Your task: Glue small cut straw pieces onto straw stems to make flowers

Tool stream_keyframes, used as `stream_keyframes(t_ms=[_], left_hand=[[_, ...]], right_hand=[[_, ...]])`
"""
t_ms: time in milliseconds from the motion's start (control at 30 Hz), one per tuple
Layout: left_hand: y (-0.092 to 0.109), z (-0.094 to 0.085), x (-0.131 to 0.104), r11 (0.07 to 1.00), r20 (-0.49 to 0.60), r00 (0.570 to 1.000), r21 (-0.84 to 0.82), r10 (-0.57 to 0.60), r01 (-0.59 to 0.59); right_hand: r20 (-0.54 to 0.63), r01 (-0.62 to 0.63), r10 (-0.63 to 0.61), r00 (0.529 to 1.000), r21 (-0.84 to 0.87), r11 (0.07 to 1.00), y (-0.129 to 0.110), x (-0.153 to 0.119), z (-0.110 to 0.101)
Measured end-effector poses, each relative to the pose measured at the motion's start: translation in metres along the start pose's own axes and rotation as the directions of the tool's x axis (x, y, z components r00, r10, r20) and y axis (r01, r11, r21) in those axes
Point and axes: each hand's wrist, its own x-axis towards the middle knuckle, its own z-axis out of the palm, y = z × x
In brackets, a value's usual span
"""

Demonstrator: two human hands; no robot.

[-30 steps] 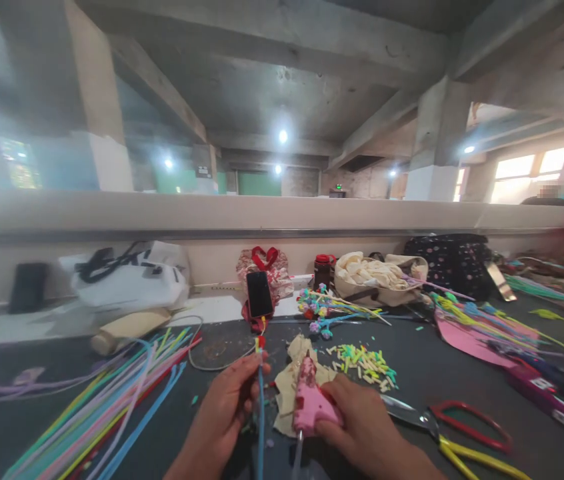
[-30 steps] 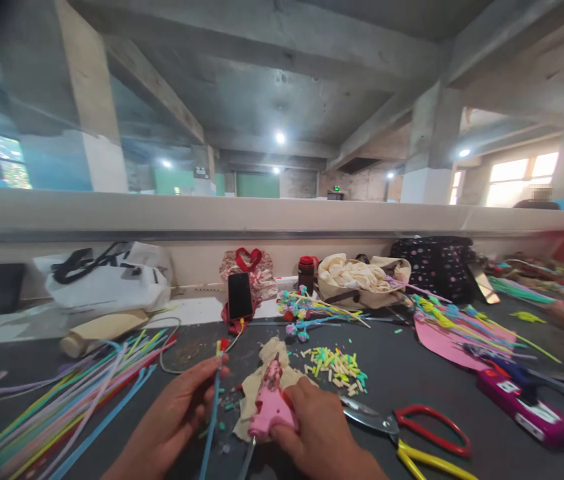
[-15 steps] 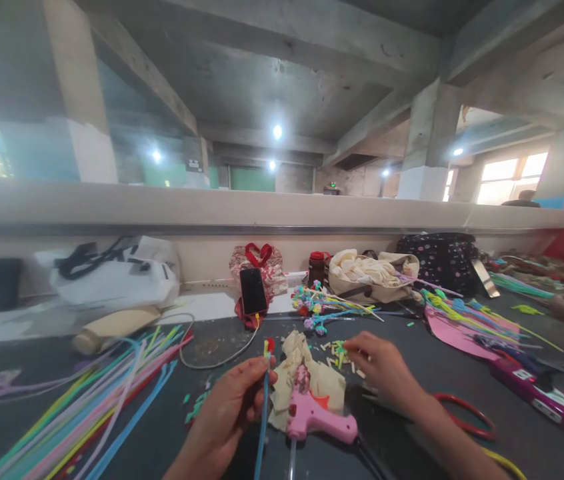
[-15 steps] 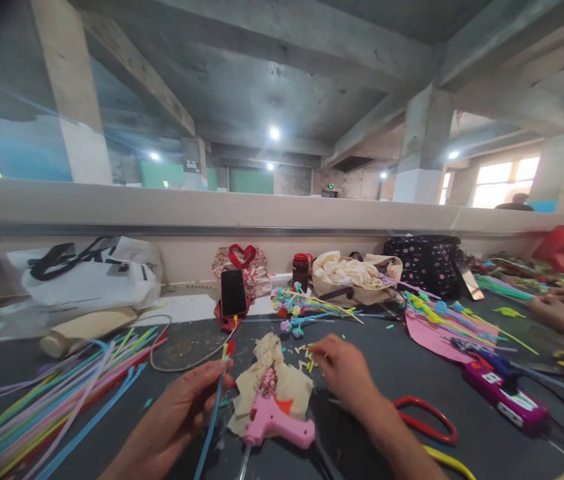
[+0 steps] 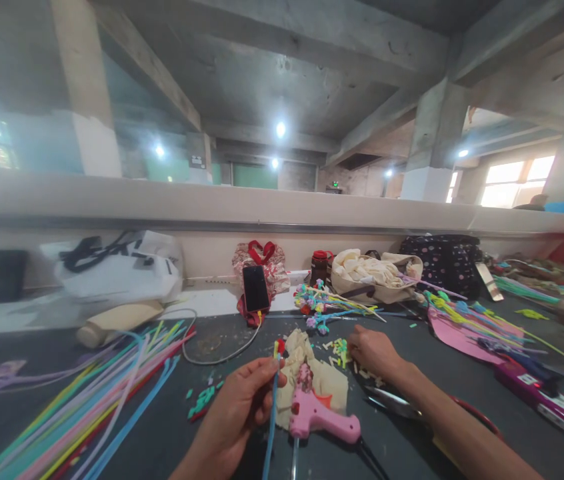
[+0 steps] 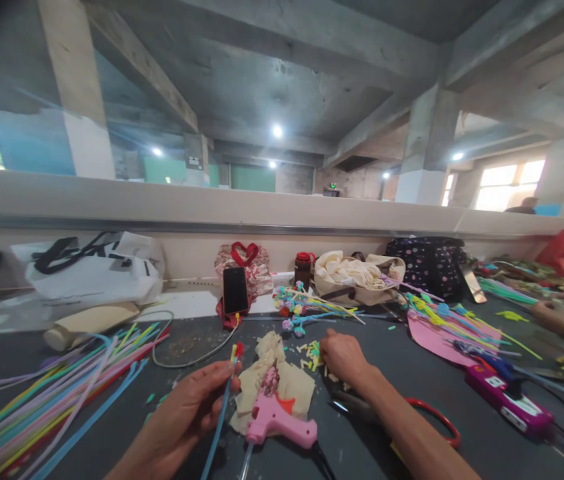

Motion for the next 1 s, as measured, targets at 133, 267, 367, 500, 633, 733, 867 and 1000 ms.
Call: stream_keyframes(t_ms=[133, 267, 367, 500, 633, 733, 867, 1000], left_hand=[[-0.001, 0.001, -0.001, 1.000, 0.020, 1.000, 0.013, 0.003, -0.003], [-0.002, 0.002, -0.001, 1.000, 0.083, 0.996, 0.009, -0.016, 0.015], [-0.004, 0.002, 0.000, 1.000, 0.082, 0.997, 0.013, 0.000, -0.002], [-0.007, 0.003, 0.001, 1.000, 0.070, 0.998, 0.021, 0.000, -0.002], [-0.008, 0.004, 0.001, 1.000, 0.091, 0.996, 0.031, -0.008, 0.005], [-0.008, 0.005, 0.000, 0.999, 0.075, 0.997, 0.043, -0.012, 0.008], [-0.008, 0.004, 0.000, 0.999, 0.057, 0.998, 0.047, -0.029, 0.026], [-0.008, 0.004, 0.001, 0.998, 0.061, 0.998, 0.058, -0.017, 0.013]], right_hand=[[-0.047, -0.044, 0.052, 0.998, 0.169, 0.985, 0.009, 0.006, -0.003], [-0.032, -0.111, 0.138, 0.990, 0.431, 0.896, 0.013, 0.007, -0.002], [0.030, -0.144, 0.161, 0.986, 0.625, 0.767, 0.007, 0.003, 0.002], [0.056, -0.132, 0.145, 0.988, 0.794, 0.594, -0.005, -0.004, 0.003], [0.058, -0.128, 0.155, 0.986, 0.864, 0.487, -0.012, -0.005, 0.001], [0.073, -0.151, 0.184, 0.980, 0.875, 0.460, -0.012, -0.003, 0.002], [0.081, -0.178, 0.216, 0.973, 0.859, 0.480, -0.009, -0.002, 0.005], [0.090, -0.215, 0.246, 0.965, 0.810, 0.546, -0.001, -0.001, 0.006]])
